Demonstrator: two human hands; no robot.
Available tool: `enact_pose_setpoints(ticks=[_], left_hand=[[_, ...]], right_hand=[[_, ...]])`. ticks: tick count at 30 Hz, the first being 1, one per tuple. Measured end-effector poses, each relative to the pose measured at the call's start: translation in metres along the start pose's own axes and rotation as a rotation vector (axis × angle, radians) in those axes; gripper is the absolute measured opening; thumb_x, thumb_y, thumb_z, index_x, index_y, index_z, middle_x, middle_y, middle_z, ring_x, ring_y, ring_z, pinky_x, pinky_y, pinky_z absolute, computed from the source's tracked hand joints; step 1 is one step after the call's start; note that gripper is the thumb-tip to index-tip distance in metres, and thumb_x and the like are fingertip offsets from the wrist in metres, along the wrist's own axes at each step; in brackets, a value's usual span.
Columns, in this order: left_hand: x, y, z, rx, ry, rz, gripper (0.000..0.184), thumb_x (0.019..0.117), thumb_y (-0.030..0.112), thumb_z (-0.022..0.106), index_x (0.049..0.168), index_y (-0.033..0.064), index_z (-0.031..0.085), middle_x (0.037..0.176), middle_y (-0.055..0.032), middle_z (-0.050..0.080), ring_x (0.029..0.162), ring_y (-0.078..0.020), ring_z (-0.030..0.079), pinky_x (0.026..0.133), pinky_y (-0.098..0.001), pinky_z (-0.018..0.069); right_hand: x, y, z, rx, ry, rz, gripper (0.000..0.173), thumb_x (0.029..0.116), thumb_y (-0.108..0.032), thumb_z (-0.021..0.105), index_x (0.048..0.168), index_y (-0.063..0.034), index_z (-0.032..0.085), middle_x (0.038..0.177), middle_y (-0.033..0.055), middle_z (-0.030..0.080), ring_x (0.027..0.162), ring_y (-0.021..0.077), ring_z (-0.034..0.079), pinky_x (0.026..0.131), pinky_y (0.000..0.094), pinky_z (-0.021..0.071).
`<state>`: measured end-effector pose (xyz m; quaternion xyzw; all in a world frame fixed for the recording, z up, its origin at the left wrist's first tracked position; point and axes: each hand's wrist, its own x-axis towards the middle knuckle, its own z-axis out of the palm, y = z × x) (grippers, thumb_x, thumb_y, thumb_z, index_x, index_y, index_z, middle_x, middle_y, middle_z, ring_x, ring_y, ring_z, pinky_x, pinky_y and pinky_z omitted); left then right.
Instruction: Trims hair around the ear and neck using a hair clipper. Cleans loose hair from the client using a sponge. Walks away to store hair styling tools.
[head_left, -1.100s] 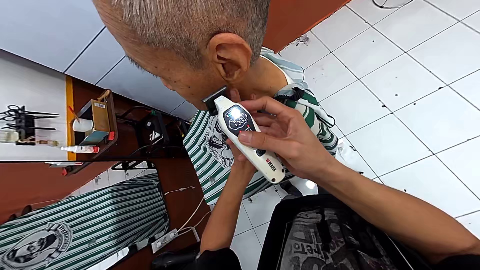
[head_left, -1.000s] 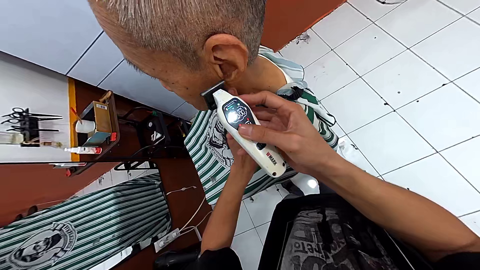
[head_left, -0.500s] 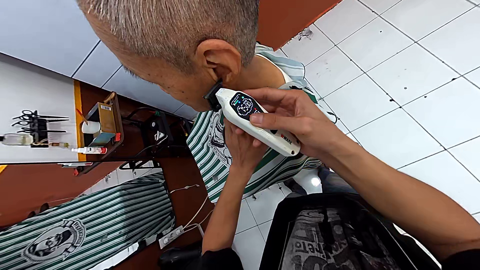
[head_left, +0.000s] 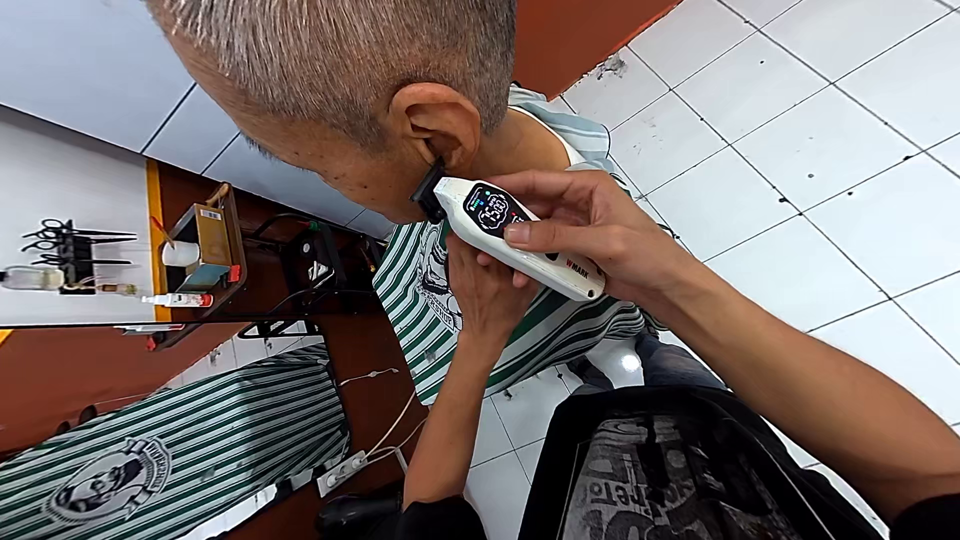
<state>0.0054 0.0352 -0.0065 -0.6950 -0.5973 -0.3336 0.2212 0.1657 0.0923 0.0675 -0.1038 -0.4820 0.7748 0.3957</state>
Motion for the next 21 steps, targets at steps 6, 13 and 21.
enact_pose_setpoints(ticks=[6,13,21], left_hand=[[-0.0003,-0.0013,0.0006,0.013,0.011,0.027,0.045,0.0876,0.036,0.070,0.106,-0.0048,0.066,0.108,-0.0306,0.060,0.099,-0.0393,0.063,0.081,-0.0437,0.0520],[-0.0013,-0.0008,0.0017,0.028,0.017,0.023,0.045,0.0869,0.035,0.070,0.108,-0.0049,0.065,0.108,-0.0285,0.060,0.099,-0.0379,0.063,0.081,-0.0432,0.0525],[-0.0029,-0.0013,-0.0006,-0.003,0.002,0.005,0.049,0.0855,0.035,0.072,0.111,-0.0062,0.064,0.104,-0.0288,0.064,0.095,-0.0386,0.066,0.079,-0.0461,0.0527]], right_hand=[[-0.0002,-0.0025,0.0013,-0.020,-0.008,-0.003,0.043,0.0973,-0.001,0.058,0.139,0.0066,0.054,0.113,0.0163,0.071,0.086,0.0205,0.074,0.068,0.0319,0.0655],[0.0008,-0.0063,0.0019,-0.044,-0.019,-0.012,0.042,0.0969,0.001,0.058,0.138,0.0066,0.055,0.109,0.0154,0.072,0.082,0.0188,0.074,0.065,0.0302,0.0649],[-0.0008,-0.0059,-0.0007,-0.072,-0.075,-0.029,0.043,0.0951,0.000,0.062,0.137,0.0069,0.057,0.111,0.0135,0.073,0.084,0.0170,0.074,0.065,0.0285,0.0648]])
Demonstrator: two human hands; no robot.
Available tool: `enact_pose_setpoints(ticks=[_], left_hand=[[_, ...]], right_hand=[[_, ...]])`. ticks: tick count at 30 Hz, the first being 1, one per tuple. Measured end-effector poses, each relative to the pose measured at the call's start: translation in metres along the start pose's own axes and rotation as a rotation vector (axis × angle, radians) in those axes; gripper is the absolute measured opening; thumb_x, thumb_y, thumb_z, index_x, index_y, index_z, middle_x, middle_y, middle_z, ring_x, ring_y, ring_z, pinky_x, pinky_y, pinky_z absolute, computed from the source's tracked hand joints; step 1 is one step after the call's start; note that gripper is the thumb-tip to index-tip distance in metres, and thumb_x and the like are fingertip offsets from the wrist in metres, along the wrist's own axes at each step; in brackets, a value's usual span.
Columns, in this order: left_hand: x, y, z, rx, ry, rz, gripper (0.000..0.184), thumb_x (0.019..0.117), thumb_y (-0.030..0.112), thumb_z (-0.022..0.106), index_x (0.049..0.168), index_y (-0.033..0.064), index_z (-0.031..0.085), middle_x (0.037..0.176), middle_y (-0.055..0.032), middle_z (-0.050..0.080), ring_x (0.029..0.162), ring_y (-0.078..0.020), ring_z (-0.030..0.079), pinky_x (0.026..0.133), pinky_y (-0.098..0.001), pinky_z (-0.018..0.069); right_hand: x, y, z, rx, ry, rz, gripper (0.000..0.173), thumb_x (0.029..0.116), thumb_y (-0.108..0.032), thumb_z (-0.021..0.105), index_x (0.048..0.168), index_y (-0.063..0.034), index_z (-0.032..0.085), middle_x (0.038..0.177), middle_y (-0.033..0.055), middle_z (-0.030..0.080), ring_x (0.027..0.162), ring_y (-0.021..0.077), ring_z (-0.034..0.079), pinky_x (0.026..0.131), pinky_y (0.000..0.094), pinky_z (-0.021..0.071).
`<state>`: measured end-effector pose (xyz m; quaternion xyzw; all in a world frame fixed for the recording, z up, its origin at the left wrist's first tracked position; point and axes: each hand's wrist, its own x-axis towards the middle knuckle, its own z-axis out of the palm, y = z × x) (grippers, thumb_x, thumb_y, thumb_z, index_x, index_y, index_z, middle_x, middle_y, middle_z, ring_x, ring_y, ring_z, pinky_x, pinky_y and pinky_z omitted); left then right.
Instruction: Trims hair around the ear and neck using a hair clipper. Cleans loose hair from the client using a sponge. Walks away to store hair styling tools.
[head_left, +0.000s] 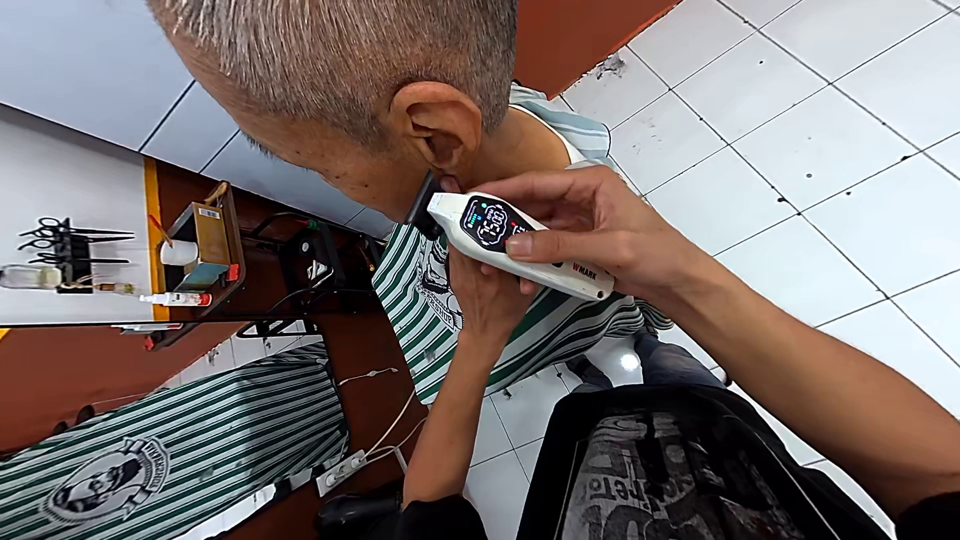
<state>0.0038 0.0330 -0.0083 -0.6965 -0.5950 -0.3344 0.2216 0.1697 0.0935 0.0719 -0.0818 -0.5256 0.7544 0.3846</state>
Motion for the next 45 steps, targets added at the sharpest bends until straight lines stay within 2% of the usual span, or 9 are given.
enact_pose_setpoints(ticks=[4,10,18,23,28,35,39,42,45], left_hand=[[0.000,0.000,0.001,0.001,-0.003,-0.014,0.063,0.0933,0.044,0.064,0.125,-0.0103,0.055,0.114,-0.0294,0.061,0.105,-0.0369,0.063,0.088,-0.0428,0.0522],[0.000,-0.001,0.003,0.010,0.007,0.031,0.052,0.0876,0.037,0.070,0.115,-0.0065,0.062,0.121,-0.0329,0.059,0.111,-0.0404,0.061,0.090,-0.0442,0.0517],[0.001,-0.002,0.003,-0.011,0.005,0.027,0.053,0.0920,0.043,0.064,0.114,-0.0058,0.063,0.124,-0.0338,0.056,0.113,-0.0402,0.059,0.090,-0.0436,0.0515],[0.002,-0.002,0.003,-0.032,0.014,0.036,0.045,0.0864,0.033,0.070,0.111,-0.0032,0.064,0.124,-0.0335,0.056,0.114,-0.0414,0.059,0.089,-0.0446,0.0519],[0.002,-0.001,0.003,-0.033,0.008,0.029,0.044,0.0846,0.032,0.072,0.110,-0.0030,0.064,0.127,-0.0335,0.055,0.114,-0.0407,0.059,0.089,-0.0439,0.0521],[0.002,-0.001,0.002,-0.027,0.006,0.022,0.048,0.0841,0.030,0.073,0.116,-0.0042,0.062,0.129,-0.0332,0.053,0.115,-0.0394,0.058,0.089,-0.0423,0.0521],[0.001,0.000,0.002,-0.005,0.010,0.004,0.050,0.0874,0.033,0.069,0.118,-0.0060,0.061,0.117,-0.0294,0.058,0.108,-0.0370,0.061,0.086,-0.0412,0.0528],[0.002,0.000,0.000,-0.020,-0.002,0.016,0.049,0.0833,0.032,0.073,0.116,-0.0035,0.062,0.123,-0.0323,0.056,0.111,-0.0401,0.060,0.087,-0.0439,0.0526],[0.003,0.000,-0.001,-0.016,-0.011,0.016,0.048,0.0816,0.028,0.074,0.117,-0.0016,0.063,0.125,-0.0310,0.055,0.111,-0.0393,0.059,0.085,-0.0433,0.0527]], right_hand=[[-0.002,0.003,-0.004,0.019,0.016,0.031,0.041,0.0962,0.000,0.058,0.137,0.0075,0.057,0.110,0.0167,0.072,0.084,0.0199,0.074,0.067,0.0307,0.0650],[0.003,0.003,-0.009,0.064,0.008,0.051,0.037,0.0990,-0.001,0.053,0.135,0.0076,0.057,0.104,0.0148,0.073,0.081,0.0191,0.074,0.063,0.0306,0.0648],[0.006,0.000,-0.016,0.090,-0.039,0.043,0.037,0.0988,-0.003,0.052,0.134,0.0074,0.058,0.104,0.0142,0.073,0.080,0.0184,0.074,0.063,0.0305,0.0645],[0.009,-0.001,-0.018,0.097,-0.064,0.039,0.035,0.0991,-0.002,0.051,0.132,0.0067,0.059,0.102,0.0135,0.073,0.077,0.0174,0.074,0.062,0.0292,0.0639],[0.010,-0.003,-0.019,0.103,-0.059,0.056,0.035,0.0990,-0.003,0.050,0.132,0.0063,0.059,0.101,0.0137,0.073,0.076,0.0172,0.074,0.062,0.0291,0.0641],[0.012,-0.004,-0.019,0.079,-0.075,0.028,0.037,0.0981,-0.005,0.053,0.132,0.0076,0.059,0.101,0.0138,0.074,0.077,0.0174,0.074,0.062,0.0297,0.0643],[0.012,-0.007,-0.016,0.083,-0.100,0.030,0.039,0.0975,0.001,0.054,0.135,0.0077,0.057,0.102,0.0132,0.073,0.078,0.0173,0.074,0.064,0.0296,0.0649],[0.010,-0.006,-0.017,0.071,-0.091,0.021,0.037,0.0973,-0.001,0.056,0.133,0.0077,0.059,0.102,0.0136,0.074,0.078,0.0178,0.074,0.062,0.0298,0.0649],[0.007,-0.006,-0.019,0.058,-0.059,0.032,0.035,0.0976,-0.002,0.057,0.131,0.0069,0.061,0.102,0.0142,0.074,0.079,0.0193,0.075,0.062,0.0312,0.0655]])
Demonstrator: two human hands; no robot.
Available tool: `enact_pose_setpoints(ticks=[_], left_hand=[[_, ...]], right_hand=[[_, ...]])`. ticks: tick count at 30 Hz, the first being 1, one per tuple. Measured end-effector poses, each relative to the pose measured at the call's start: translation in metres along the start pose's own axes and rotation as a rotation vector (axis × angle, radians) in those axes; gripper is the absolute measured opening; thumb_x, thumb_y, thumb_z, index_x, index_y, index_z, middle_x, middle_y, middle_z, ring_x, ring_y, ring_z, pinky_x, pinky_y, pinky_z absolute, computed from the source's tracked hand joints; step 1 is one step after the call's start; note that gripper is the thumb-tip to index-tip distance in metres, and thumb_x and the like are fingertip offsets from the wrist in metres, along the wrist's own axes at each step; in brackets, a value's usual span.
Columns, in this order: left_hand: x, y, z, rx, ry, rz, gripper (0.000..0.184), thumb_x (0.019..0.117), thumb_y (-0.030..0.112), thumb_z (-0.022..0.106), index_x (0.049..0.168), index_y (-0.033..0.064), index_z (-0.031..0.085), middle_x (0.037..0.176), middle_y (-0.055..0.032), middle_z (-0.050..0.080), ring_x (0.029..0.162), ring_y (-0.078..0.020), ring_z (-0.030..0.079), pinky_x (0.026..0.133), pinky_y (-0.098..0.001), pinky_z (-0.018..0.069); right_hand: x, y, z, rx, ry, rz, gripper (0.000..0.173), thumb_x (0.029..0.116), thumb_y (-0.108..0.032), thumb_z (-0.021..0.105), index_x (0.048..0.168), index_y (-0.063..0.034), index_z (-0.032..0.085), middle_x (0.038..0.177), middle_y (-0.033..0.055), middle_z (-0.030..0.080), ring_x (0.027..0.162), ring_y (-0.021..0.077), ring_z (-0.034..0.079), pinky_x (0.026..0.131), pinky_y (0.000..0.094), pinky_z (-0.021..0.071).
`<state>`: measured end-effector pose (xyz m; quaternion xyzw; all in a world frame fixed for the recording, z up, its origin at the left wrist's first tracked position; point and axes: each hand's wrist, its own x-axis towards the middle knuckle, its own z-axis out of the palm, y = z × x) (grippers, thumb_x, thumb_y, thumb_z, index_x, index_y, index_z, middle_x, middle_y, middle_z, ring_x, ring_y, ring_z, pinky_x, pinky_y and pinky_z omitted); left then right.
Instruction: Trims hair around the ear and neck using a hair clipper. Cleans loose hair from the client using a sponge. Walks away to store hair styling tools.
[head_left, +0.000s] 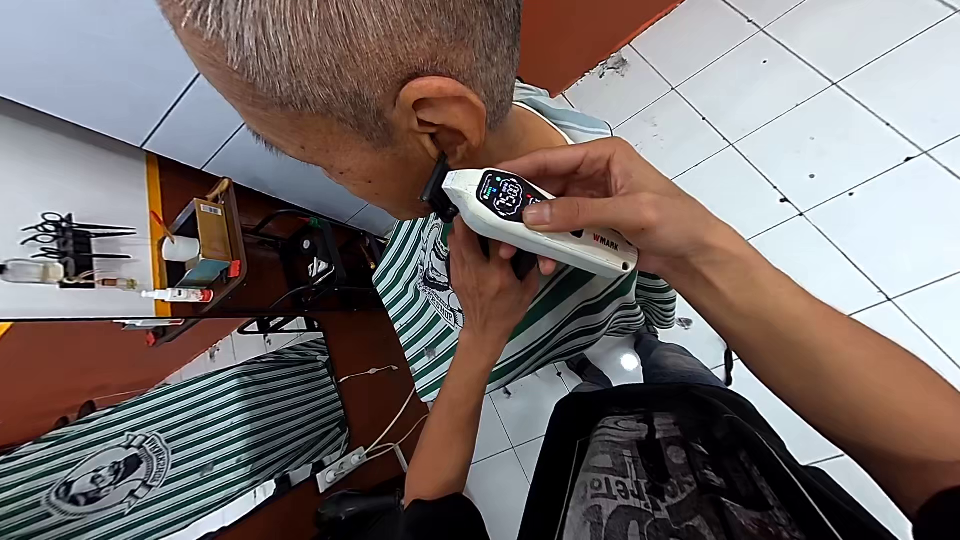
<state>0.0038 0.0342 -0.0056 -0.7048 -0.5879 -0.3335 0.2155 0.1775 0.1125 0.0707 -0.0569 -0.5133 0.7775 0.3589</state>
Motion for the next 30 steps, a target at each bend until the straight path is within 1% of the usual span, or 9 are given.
enact_pose_setpoints(ticks=[11,15,16,17,19,21,24,27,30], left_hand=[[0.001,0.002,0.000,0.032,0.000,-0.008,0.051,0.0847,0.030,0.073,0.122,-0.0026,0.062,0.134,-0.0331,0.051,0.116,-0.0398,0.059,0.089,-0.0431,0.0530],[-0.004,-0.001,0.000,-0.015,0.021,-0.013,0.050,0.0860,0.036,0.070,0.113,-0.0054,0.063,0.106,-0.0263,0.064,0.096,-0.0361,0.065,0.077,-0.0451,0.0538],[-0.004,-0.001,-0.002,-0.056,0.008,-0.035,0.064,0.0883,0.044,0.068,0.124,-0.0075,0.058,0.106,-0.0246,0.067,0.091,-0.0331,0.068,0.072,-0.0450,0.0550],[-0.003,0.000,-0.006,-0.118,-0.055,-0.080,0.082,0.0890,0.051,0.067,0.144,-0.0063,0.046,0.126,-0.0262,0.063,0.103,-0.0325,0.067,0.079,-0.0457,0.0548],[0.001,-0.002,-0.008,-0.217,-0.109,-0.106,0.091,0.0836,0.039,0.076,0.157,0.0028,0.037,0.163,-0.0254,0.027,0.132,-0.0324,0.049,0.098,-0.0425,0.0487],[0.004,-0.003,-0.008,-0.184,-0.119,-0.072,0.085,0.0853,0.029,0.079,0.157,0.0055,0.039,0.166,-0.0279,0.014,0.135,-0.0326,0.047,0.098,-0.0393,0.0488],[0.007,-0.003,-0.012,-0.158,-0.111,-0.049,0.070,0.0883,0.033,0.072,0.150,0.0067,0.052,0.163,-0.0316,0.023,0.129,-0.0344,0.054,0.096,-0.0382,0.0509],[0.006,0.000,-0.011,-0.197,-0.079,-0.089,0.080,0.0926,0.047,0.066,0.154,0.0012,0.043,0.159,-0.0315,0.031,0.122,-0.0293,0.059,0.092,-0.0382,0.0523],[0.005,0.003,-0.013,-0.185,-0.144,-0.158,0.081,0.0927,0.049,0.066,0.157,0.0069,0.039,0.163,-0.0279,0.025,0.127,-0.0289,0.056,0.092,-0.0421,0.0519]], right_hand=[[0.003,-0.010,0.002,-0.063,0.028,0.005,0.033,0.0981,-0.002,0.056,0.130,0.0068,0.062,0.101,0.0128,0.074,0.079,0.0182,0.075,0.062,0.0306,0.0654],[-0.002,-0.010,0.002,-0.051,-0.101,0.045,0.044,0.0980,-0.003,0.052,0.141,0.0036,0.054,0.106,0.0128,0.073,0.080,0.0187,0.074,0.060,0.0309,0.0646],[-0.007,-0.009,0.004,-0.051,-0.130,0.075,0.050,0.0967,-0.005,0.052,0.147,0.0002,0.048,0.110,0.0126,0.073,0.080,0.0182,0.074,0.056,0.0299,0.0636],[-0.014,-0.007,0.008,-0.062,-0.136,0.110,0.053,0.0955,-0.007,0.056,0.147,-0.0051,0.044,0.109,0.0100,0.073,0.076,0.0157,0.073,0.051,0.0276,0.0611],[-0.026,-0.001,0.017,-0.073,-0.118,0.177,0.060,0.0893,-0.012,0.071,0.141,-0.0115,0.041,0.104,0.0059,0.072,0.062,0.0120,0.069,0.039,0.0242,0.0543],[-0.031,0.004,0.024,-0.088,-0.065,0.211,0.060,0.0809,-0.006,0.080,0.127,-0.0127,0.043,0.099,0.0038,0.073,0.054,0.0096,0.065,0.036,0.0220,0.0508],[-0.028,0.003,0.027,-0.182,0.012,0.159,0.043,0.0841,-0.006,0.075,0.119,-0.0064,0.050,0.087,0.0054,0.074,0.057,0.0101,0.069,0.044,0.0207,0.0546],[-0.023,-0.005,0.024,-0.231,0.013,0.153,0.016,0.0986,-0.014,0.061,0.109,-0.0017,0.063,0.073,0.0048,0.069,0.054,0.0079,0.065,0.045,0.0192,0.0533],[-0.014,-0.014,0.014,-0.207,-0.032,0.218,0.018,0.0998,-0.015,0.058,0.098,-0.0025,0.071,0.067,0.0026,0.068,0.048,0.0078,0.063,0.039,0.0227,0.0542]])
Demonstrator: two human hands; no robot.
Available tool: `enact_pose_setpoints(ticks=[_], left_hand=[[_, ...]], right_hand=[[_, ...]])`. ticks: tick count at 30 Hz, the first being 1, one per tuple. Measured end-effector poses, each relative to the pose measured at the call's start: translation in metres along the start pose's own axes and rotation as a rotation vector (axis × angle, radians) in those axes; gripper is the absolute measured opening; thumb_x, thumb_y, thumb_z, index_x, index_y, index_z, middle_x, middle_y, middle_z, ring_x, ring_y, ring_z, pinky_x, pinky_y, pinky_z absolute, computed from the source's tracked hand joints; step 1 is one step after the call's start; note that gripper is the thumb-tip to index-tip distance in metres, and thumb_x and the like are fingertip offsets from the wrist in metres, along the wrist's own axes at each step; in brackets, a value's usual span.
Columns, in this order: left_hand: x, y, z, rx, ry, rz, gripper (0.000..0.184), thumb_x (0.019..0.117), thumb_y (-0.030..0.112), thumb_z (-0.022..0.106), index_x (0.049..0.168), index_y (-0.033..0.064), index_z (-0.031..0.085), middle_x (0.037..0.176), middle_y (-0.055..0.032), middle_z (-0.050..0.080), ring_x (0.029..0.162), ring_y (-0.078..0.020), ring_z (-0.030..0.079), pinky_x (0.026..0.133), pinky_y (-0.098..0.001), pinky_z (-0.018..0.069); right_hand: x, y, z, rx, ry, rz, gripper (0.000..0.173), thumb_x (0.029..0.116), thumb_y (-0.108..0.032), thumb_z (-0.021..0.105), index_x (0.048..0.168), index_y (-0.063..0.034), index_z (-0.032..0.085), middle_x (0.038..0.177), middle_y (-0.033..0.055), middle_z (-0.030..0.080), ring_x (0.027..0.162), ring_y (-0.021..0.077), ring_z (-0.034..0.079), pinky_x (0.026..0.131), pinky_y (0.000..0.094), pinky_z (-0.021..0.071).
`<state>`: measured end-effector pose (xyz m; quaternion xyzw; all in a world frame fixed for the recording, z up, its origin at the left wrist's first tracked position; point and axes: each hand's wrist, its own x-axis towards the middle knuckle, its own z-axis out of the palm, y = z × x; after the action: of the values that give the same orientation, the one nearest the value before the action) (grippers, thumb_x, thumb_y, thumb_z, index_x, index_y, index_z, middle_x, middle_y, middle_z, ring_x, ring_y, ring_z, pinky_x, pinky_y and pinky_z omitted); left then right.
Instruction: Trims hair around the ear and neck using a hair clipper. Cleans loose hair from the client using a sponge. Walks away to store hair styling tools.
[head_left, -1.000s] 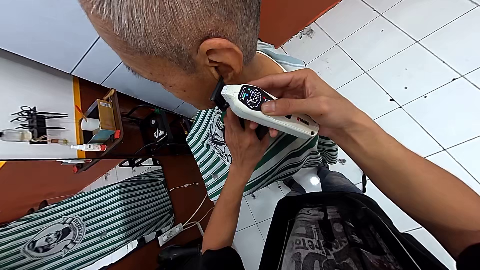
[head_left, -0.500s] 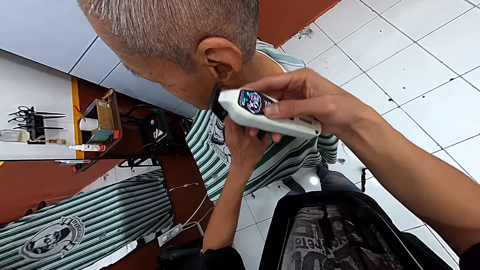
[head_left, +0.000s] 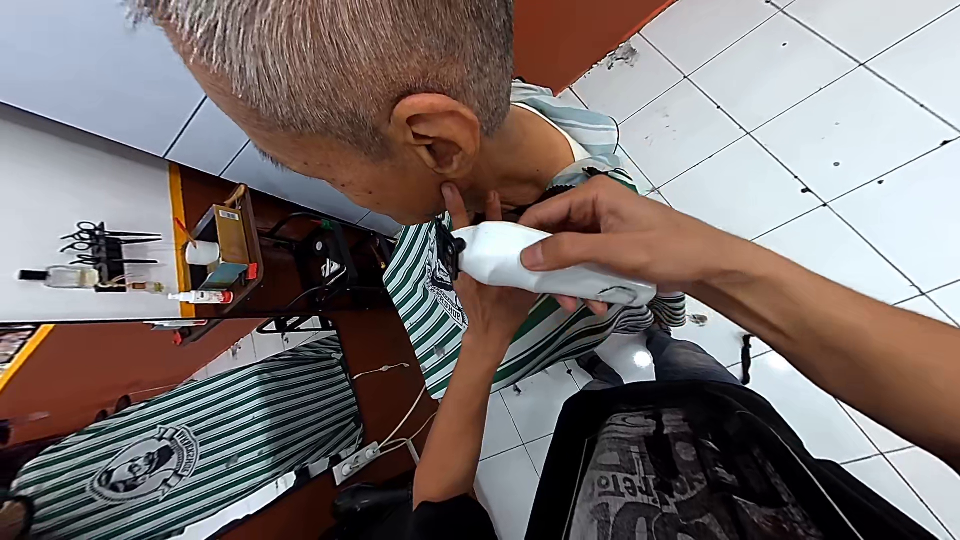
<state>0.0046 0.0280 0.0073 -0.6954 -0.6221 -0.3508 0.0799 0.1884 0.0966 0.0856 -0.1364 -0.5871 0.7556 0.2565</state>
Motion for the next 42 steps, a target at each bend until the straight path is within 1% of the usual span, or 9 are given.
enact_pose_setpoints(ticks=[1,2,4,5,8,12,18,30,42], left_hand=[[-0.001,0.000,0.001,0.025,0.024,0.029,0.079,0.0933,0.046,0.066,0.154,0.0011,0.041,0.156,-0.0311,0.037,0.124,-0.0323,0.059,0.094,-0.0457,0.0518],[-0.002,-0.001,0.003,0.083,0.074,0.080,0.075,0.0917,0.041,0.066,0.146,-0.0073,0.046,0.133,-0.0322,0.057,0.111,-0.0349,0.065,0.087,-0.0484,0.0547],[-0.003,-0.002,0.007,0.176,0.152,0.146,0.048,0.0826,0.031,0.072,0.111,-0.0065,0.061,0.100,-0.0244,0.063,0.092,-0.0352,0.065,0.073,-0.0457,0.0525],[-0.004,-0.002,0.008,0.204,0.154,0.152,0.040,0.0817,0.029,0.074,0.103,-0.0025,0.063,0.102,-0.0239,0.060,0.096,-0.0355,0.062,0.077,-0.0440,0.0518],[-0.006,-0.005,0.011,0.243,0.165,0.161,0.034,0.0839,0.030,0.072,0.099,0.0001,0.067,0.106,-0.0263,0.059,0.100,-0.0367,0.061,0.081,-0.0432,0.0524],[-0.006,-0.005,0.012,0.232,0.160,0.159,0.049,0.0937,0.046,0.062,0.106,-0.0017,0.067,0.109,-0.0281,0.059,0.103,-0.0371,0.061,0.086,-0.0420,0.0515],[-0.004,-0.003,0.012,0.211,0.161,0.144,0.041,0.0928,0.038,0.066,0.110,0.0001,0.066,0.123,-0.0320,0.056,0.113,-0.0393,0.059,0.091,-0.0439,0.0519],[-0.004,-0.002,0.011,0.241,0.126,0.139,0.043,0.0862,0.031,0.070,0.112,-0.0019,0.066,0.131,-0.0341,0.052,0.117,-0.0404,0.057,0.092,-0.0434,0.0514],[-0.003,-0.003,0.012,0.221,0.177,0.176,0.046,0.0927,0.034,0.066,0.122,-0.0006,0.061,0.131,-0.0343,0.053,0.115,-0.0395,0.060,0.090,-0.0434,0.0532]], right_hand=[[0.002,-0.002,-0.004,0.020,-0.017,0.022,0.017,0.0986,-0.016,0.062,0.103,-0.0020,0.071,0.070,0.0037,0.069,0.048,0.0089,0.064,0.038,0.0235,0.0541],[0.004,-0.004,-0.008,0.040,-0.028,0.044,0.020,0.0959,-0.017,0.066,0.109,-0.0016,0.070,0.075,0.0058,0.071,0.049,0.0108,0.065,0.038,0.0247,0.0545],[0.008,-0.008,-0.016,0.078,-0.047,0.074,0.026,0.0914,-0.014,0.069,0.113,-0.0024,0.062,0.081,0.0082,0.074,0.053,0.0128,0.069,0.039,0.0246,0.0552],[0.010,-0.010,-0.019,0.087,-0.047,0.084,0.022,0.0909,-0.011,0.068,0.110,-0.0022,0.062,0.083,0.0094,0.076,0.056,0.0143,0.071,0.041,0.0250,0.0562],[0.016,-0.018,-0.027,0.003,-0.097,0.057,0.012,0.0991,-0.012,0.059,0.101,-0.0023,0.066,0.086,0.0079,0.078,0.064,0.0128,0.074,0.047,0.0231,0.0584],[0.023,-0.020,-0.030,-0.032,-0.122,-0.004,0.016,0.1023,-0.012,0.057,0.101,-0.0010,0.069,0.081,0.0054,0.077,0.063,0.0108,0.073,0.049,0.0233,0.0596],[0.027,-0.018,-0.030,0.029,-0.112,-0.020,0.019,0.1028,-0.012,0.055,0.100,-0.0012,0.070,0.082,0.0065,0.077,0.062,0.0118,0.073,0.049,0.0243,0.0602],[0.027,-0.010,-0.038,0.111,-0.143,-0.003,0.027,0.1063,-0.013,0.047,0.097,-0.0018,0.069,0.090,0.0099,0.078,0.066,0.0128,0.075,0.049,0.0241,0.0596],[0.032,-0.014,-0.034,0.116,-0.189,-0.026,0.027,0.1058,-0.014,0.048,0.096,-0.0015,0.069,0.089,0.0109,0.078,0.063,0.0121,0.073,0.048,0.0228,0.0581]])
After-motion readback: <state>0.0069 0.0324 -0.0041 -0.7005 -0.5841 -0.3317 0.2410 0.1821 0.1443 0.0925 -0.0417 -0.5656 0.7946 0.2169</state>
